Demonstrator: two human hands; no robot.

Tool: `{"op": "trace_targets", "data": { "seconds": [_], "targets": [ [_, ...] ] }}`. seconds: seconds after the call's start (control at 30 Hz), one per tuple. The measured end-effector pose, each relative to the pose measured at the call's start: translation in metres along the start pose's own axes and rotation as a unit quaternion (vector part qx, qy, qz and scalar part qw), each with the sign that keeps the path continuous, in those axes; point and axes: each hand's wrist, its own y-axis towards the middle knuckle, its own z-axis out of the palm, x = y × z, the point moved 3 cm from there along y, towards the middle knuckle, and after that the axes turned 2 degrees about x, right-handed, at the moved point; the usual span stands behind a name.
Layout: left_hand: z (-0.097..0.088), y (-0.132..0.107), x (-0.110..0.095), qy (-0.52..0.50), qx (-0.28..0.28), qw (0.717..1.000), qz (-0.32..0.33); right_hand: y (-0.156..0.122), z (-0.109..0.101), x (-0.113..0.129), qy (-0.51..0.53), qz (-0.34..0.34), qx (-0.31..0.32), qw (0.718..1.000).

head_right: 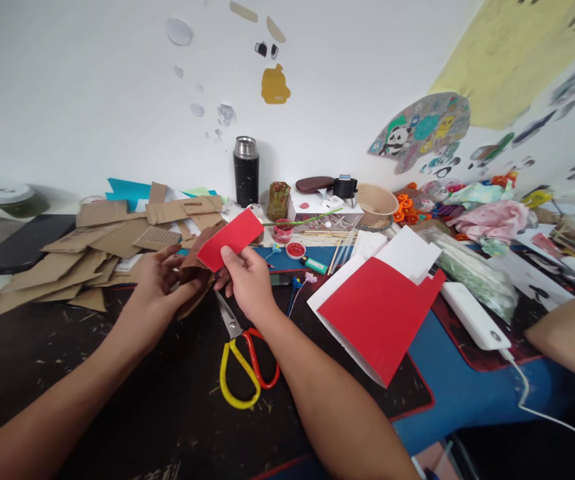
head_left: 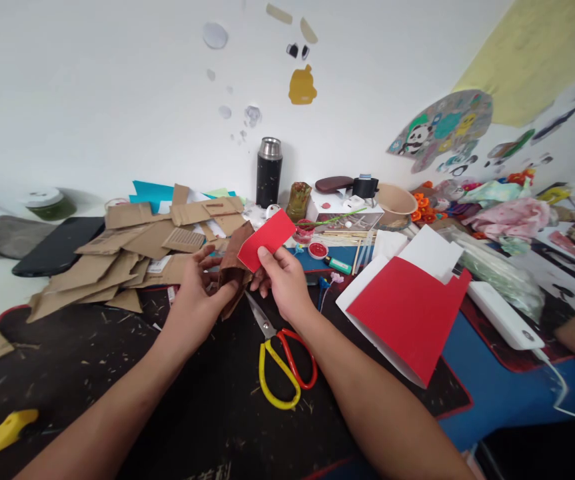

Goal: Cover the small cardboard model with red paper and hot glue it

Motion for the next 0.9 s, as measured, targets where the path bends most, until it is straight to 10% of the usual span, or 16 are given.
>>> {"op": "trace_targets", "data": {
  "seconds": [0.27, 0.67, 0.9],
  "targets": [
    [0.013, -0.008, -0.011, -0.14, 0.063, 0.987, -0.054, 0.0, 0.001, 0.003, -0.001, -0.006, 0.011, 1.0],
    [0.0, 0.001, -0.005, -0.269, -0.013, 0.955, -0.121, -0.003, 0.006, 0.003, -0.01, 0.012, 0.043, 0.999],
    [0.01, -0.005, -0.008, -0.294, 0.103, 0.934, -0.176, 0.0, 0.002, -0.001, -0.026, 0.012, 0.021, 0.999]
  ]
}}
